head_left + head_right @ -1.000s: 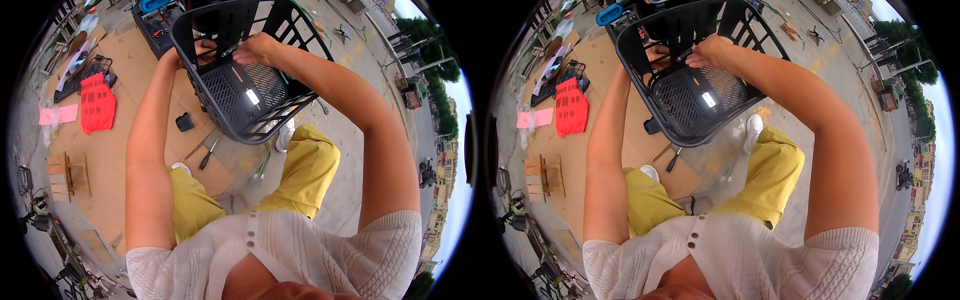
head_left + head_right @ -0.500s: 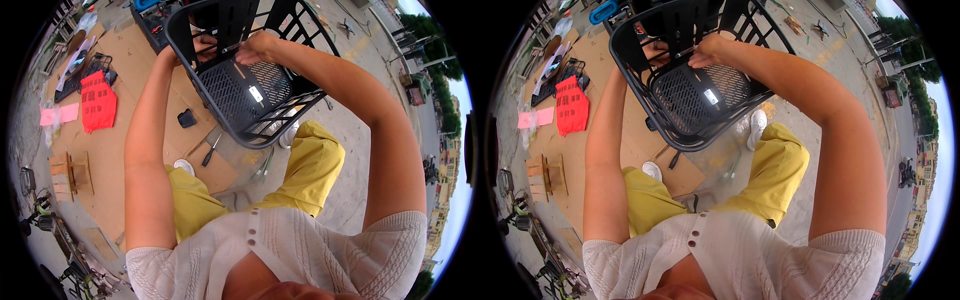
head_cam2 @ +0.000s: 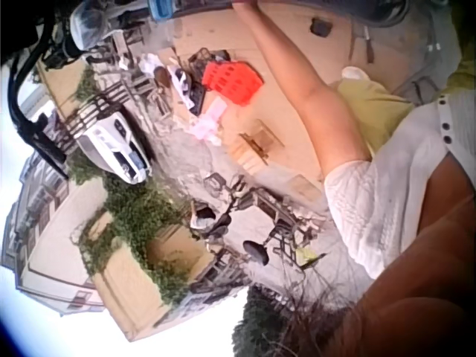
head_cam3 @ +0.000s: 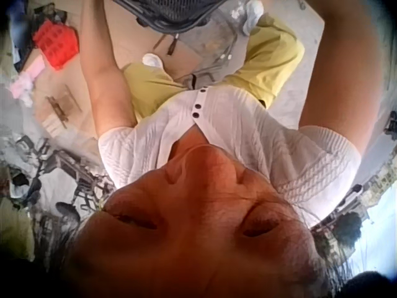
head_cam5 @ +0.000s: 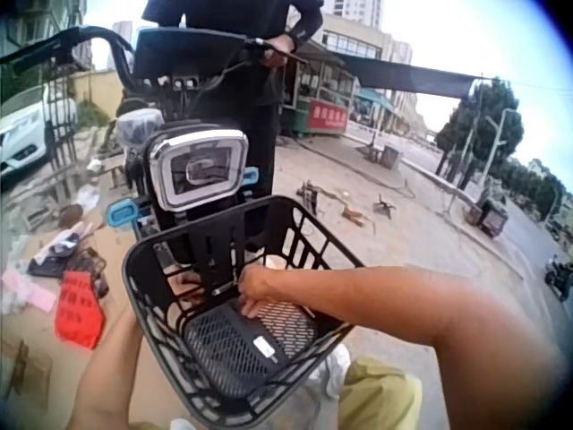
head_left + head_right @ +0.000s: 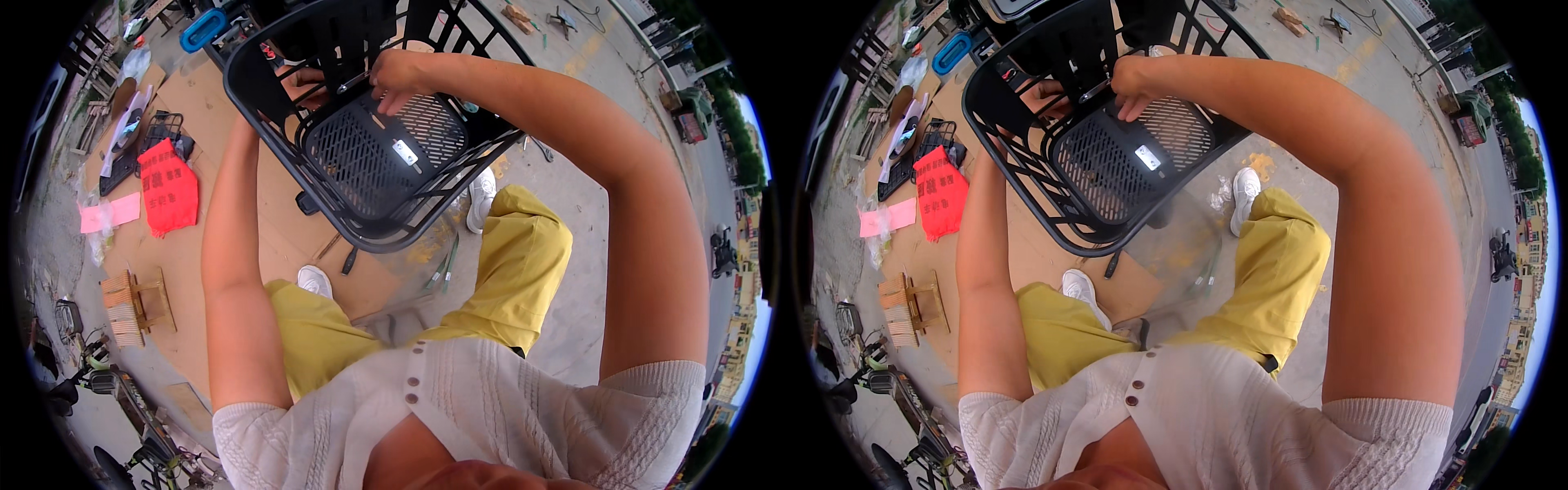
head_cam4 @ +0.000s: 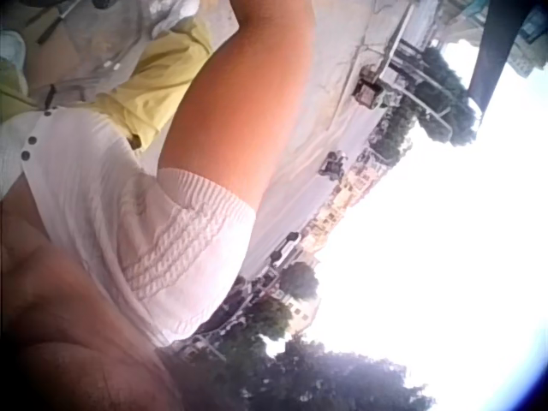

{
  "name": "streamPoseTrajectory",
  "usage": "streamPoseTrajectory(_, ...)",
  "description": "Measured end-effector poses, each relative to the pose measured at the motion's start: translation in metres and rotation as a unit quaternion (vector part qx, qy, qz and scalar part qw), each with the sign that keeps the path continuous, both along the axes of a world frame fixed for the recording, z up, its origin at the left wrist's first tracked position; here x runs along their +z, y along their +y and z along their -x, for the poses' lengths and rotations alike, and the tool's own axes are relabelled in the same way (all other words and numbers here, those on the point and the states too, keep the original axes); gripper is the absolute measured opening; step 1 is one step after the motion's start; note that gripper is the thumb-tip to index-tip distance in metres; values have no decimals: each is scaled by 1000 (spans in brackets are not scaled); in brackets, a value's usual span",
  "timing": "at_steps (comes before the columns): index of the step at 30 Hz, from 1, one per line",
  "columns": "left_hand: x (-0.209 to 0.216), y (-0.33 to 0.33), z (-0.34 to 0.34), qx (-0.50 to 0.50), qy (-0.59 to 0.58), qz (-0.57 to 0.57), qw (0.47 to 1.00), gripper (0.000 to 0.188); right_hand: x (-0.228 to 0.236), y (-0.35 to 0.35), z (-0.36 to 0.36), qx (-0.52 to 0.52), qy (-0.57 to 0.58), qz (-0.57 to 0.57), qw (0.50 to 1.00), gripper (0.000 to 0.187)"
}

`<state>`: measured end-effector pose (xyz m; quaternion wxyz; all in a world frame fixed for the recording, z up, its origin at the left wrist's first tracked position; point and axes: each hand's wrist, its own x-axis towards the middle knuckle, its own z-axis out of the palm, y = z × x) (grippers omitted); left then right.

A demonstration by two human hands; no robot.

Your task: The person sits on the ground and uses a screwdriver to tighten screws on a black plastic basket attached to a scooter. They handle small metal parts and fasteners while securing the basket to the vehicle frame.

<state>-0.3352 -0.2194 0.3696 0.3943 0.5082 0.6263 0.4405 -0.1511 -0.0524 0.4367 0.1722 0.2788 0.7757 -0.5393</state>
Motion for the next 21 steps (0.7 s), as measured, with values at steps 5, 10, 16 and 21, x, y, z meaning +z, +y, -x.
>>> streamPoseTrajectory(5, 13, -23, -19, 94, -75, -55, 991, 37, 25, 13, -5, 179, -79, -198, 960, 24)
streamPoseTrajectory(10, 27, -43, -19, 184, -215, -56, 957, 51, 89, 15, -68, 170, 270, -527, 788, 23)
streamPoseTrajectory(16, 65, -70, -69, 232, -236, -215, 919, 64, 72, 66, -167, -177, 498, -312, 790, 35)
streamPoseTrajectory(21, 78, -84, -115, 308, -334, -273, 848, 81, 27, 45, -184, -251, 504, 38, 825, 53)
